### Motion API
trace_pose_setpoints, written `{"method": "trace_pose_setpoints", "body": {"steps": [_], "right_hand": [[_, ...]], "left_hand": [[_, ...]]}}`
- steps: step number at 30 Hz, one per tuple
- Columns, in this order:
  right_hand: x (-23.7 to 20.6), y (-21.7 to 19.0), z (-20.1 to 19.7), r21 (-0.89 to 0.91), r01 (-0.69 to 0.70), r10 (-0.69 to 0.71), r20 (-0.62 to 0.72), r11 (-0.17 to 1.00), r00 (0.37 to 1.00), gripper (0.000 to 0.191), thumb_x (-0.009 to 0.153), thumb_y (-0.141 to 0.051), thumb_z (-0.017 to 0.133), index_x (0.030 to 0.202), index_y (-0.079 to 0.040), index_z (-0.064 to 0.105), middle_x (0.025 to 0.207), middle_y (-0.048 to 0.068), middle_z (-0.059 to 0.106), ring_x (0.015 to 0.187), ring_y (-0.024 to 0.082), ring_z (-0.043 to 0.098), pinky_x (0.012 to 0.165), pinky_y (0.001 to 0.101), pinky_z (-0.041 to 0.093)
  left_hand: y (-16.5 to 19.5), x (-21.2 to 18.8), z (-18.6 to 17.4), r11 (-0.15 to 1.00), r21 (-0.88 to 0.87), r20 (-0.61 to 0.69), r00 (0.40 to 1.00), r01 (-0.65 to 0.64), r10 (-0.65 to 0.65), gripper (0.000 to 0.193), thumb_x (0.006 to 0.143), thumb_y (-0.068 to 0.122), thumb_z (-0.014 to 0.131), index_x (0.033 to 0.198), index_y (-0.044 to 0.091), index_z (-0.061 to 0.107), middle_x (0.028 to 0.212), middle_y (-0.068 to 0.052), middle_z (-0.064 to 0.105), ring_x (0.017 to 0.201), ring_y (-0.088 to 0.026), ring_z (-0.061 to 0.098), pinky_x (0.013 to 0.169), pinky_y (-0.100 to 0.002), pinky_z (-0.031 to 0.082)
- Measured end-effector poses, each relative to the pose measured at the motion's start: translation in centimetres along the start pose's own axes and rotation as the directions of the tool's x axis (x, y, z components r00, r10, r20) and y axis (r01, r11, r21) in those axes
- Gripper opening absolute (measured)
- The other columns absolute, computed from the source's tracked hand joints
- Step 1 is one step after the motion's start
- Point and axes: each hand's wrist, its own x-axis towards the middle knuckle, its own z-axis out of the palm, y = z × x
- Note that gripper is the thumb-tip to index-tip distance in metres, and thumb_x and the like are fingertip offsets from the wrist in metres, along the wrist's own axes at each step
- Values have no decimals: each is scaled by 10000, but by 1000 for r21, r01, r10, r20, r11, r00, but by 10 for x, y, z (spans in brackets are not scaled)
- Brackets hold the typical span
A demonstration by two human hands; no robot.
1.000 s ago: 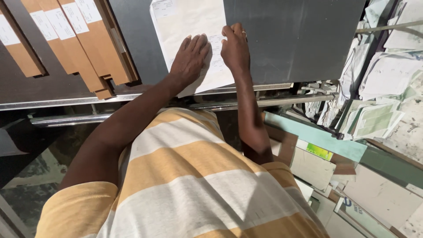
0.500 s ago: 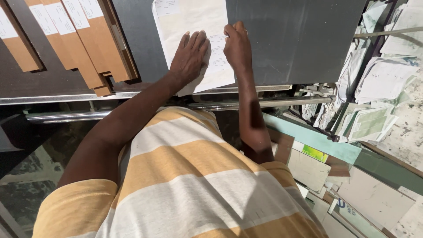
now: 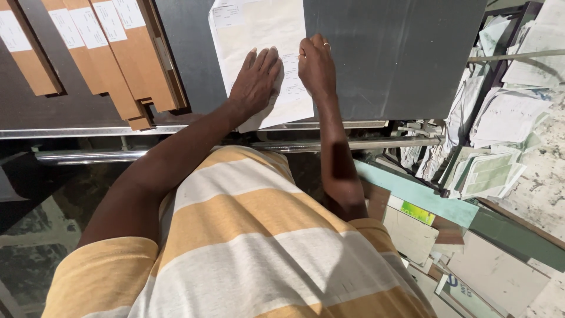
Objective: The person places small white labels onto several wooden pieces arranged on a metal workbench. They repeatedly pick up labels and press them onto the wood, occasionally consulting a paper document on the bench.
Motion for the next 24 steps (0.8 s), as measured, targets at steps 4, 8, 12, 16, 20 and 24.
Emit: {"method": "trace_pose_setpoints", "body": {"steps": [4,8,12,16,20,24], "right_hand": [[1,1,0,4,81,-81,-52,997,995,136,886,7,682,874,-72,572,902,64,578,908,257,579,784,447,517],[-1,1,-1,78,57,-53,-48,995,997,162,878,17,699,947,-60,573,897,69,593,898,271,576,787,453,505],[-2,4,0,150,49,-40,-67,987,997,252,807,48,693,1002,-58,573,875,60,597,897,255,593,734,429,509],[-2,8,-1,242,71,-50,-92,968,995,240,866,92,636,1039,-59,567,919,52,601,801,198,605,716,401,511],[-2,11,-12,309,-106,72,120,945,990,198,934,78,587,1061,-74,579,857,53,564,741,203,584,657,392,476],[-7,7,-14,301,-9,-35,141,953,989,302,830,94,600,1082,-73,582,937,72,567,791,197,603,664,371,490]], "left_hand": [[0,1,2,1000,-25,-14,1000,12,-12,833,882,405,778,1493,-38,427,1580,-274,325,1476,-391,298,1240,-539,219],[-1,3,1,995,-78,4,998,59,-59,909,857,428,792,1523,-30,378,1619,-286,246,1527,-401,201,1257,-548,157],[-3,4,1,991,-95,26,995,94,-92,994,848,445,796,1576,-30,315,1663,-279,185,1562,-389,141,1276,-521,123],[-5,4,0,985,-122,28,993,120,-117,1089,828,490,801,1594,-54,250,1672,-270,153,1568,-373,121,1279,-492,112],[-4,6,-3,987,-106,29,993,118,-116,1135,818,534,795,1596,-57,217,1679,-255,133,1569,-357,108,1277,-483,107],[-2,6,-7,982,-102,114,983,157,-146,1146,811,531,789,1614,-38,201,1696,-229,121,1581,-335,94,1291,-463,100]]}}
